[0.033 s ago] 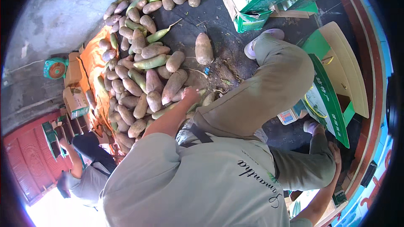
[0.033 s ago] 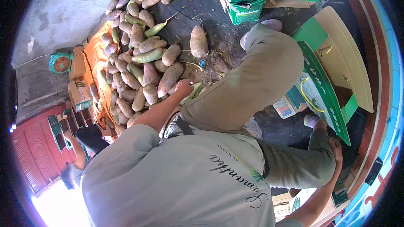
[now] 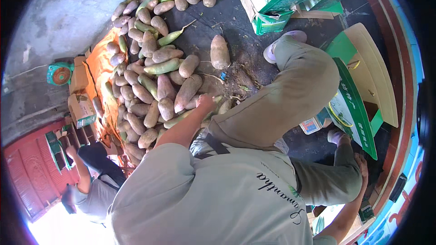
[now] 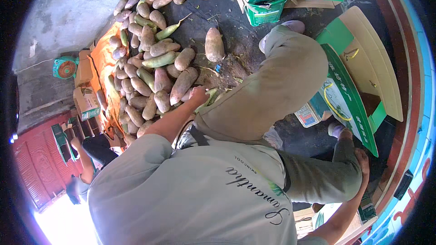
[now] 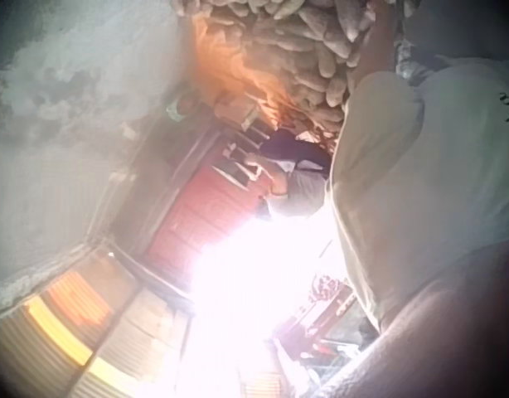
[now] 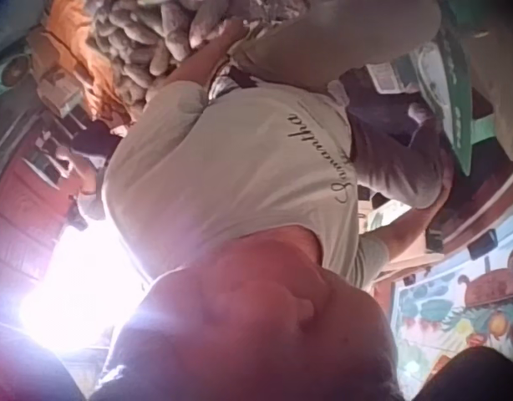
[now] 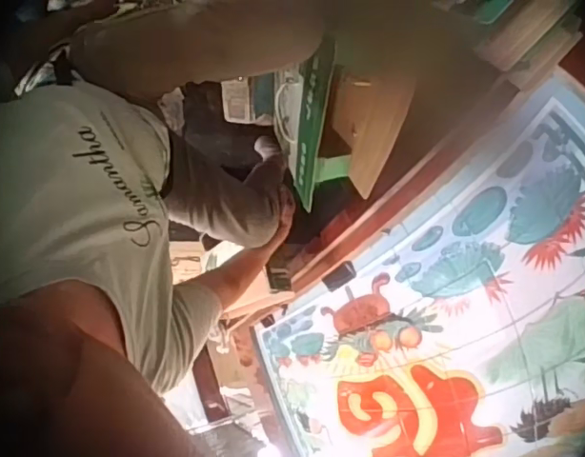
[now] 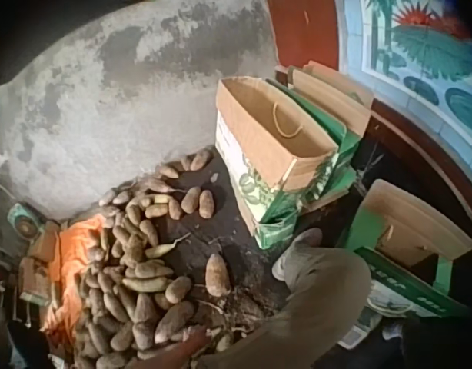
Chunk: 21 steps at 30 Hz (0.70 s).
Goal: Weighing and packing large root vegetables or tubers into gift boxes.
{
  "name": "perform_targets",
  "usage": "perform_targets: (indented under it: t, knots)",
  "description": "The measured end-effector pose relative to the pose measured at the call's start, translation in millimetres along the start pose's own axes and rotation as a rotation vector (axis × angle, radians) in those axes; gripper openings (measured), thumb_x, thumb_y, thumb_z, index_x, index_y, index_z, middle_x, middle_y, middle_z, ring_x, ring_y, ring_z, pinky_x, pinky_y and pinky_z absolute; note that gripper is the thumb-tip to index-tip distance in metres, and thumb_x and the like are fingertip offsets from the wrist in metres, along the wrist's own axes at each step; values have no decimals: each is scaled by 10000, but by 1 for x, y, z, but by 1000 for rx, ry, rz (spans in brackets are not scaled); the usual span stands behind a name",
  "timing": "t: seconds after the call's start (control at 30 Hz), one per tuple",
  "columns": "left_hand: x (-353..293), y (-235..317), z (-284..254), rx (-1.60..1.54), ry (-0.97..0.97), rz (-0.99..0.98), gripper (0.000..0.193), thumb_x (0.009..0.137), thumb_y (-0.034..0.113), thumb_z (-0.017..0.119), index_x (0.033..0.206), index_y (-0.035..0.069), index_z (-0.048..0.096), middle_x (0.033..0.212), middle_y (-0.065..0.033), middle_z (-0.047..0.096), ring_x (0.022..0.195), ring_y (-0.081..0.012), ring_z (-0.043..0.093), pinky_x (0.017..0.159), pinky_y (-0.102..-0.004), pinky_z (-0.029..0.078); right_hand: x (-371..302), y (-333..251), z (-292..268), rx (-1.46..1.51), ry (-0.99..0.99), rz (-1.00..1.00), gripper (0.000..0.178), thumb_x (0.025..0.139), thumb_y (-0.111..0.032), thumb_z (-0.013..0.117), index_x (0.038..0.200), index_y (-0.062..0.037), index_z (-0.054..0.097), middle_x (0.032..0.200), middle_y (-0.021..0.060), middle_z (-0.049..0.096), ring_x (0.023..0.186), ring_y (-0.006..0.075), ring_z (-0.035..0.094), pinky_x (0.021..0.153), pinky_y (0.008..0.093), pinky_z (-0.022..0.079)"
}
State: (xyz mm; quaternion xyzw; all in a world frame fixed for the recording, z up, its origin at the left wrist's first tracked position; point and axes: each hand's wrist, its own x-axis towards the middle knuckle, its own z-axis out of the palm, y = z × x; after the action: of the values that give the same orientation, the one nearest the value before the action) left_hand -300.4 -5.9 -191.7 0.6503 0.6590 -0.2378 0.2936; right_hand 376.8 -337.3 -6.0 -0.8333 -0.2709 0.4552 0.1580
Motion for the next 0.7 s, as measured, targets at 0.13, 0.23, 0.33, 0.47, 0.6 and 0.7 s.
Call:
perform_targets:
  t: [0.13,0.23,0.33,0.47,0.6,0.7]
  knots:
    - [-2,-4,8,7,-84,104,423,736,253,633,1141,143,576,1132,-130,578,1084,-306,534,899,-422,440,20,13,2,-48,-29,-9,235,850,-250,590,856,-15,599,733,20,540,710,125,491,674,285,399]
    - [-1,2,8,33,-110,82,439,731,250,637,1152,143,572,1148,-132,567,1088,-311,529,901,-424,439,24,37,-20,-416,-93,-313,237,826,-236,605,905,-13,612,791,31,571,735,148,517,709,289,413]
    - [-12,13,-10,-25,-29,71,424,734,252,635,1139,142,577,1129,-134,572,1079,-316,534,897,-419,444,6,-14,6,-352,-131,37,235,833,-232,580,929,-19,607,895,75,592,842,168,538,755,321,429]
    - [11,-4,-1,113,121,-8,376,755,278,627,1101,138,585,1063,-128,590,1050,-319,543,879,-418,453,0,-32,13,-152,-47,24,222,815,-193,597,970,-35,610,957,111,595,905,214,563,774,332,441]
    - [39,-27,-26,85,394,-8,388,782,216,567,1166,183,524,1341,-89,402,1233,-304,389,957,-424,376,13,20,-16,-935,-69,-689,149,831,-118,564,973,-88,597,968,145,578,890,297,570,735,359,463]
    - [52,-26,-63,31,483,-211,498,776,248,595,1243,137,460,1331,-105,386,1236,-294,371,992,-420,363,5,25,-19,-981,-156,-481,251,792,-93,569,1038,-113,611,991,166,576,964,342,540,788,400,453]
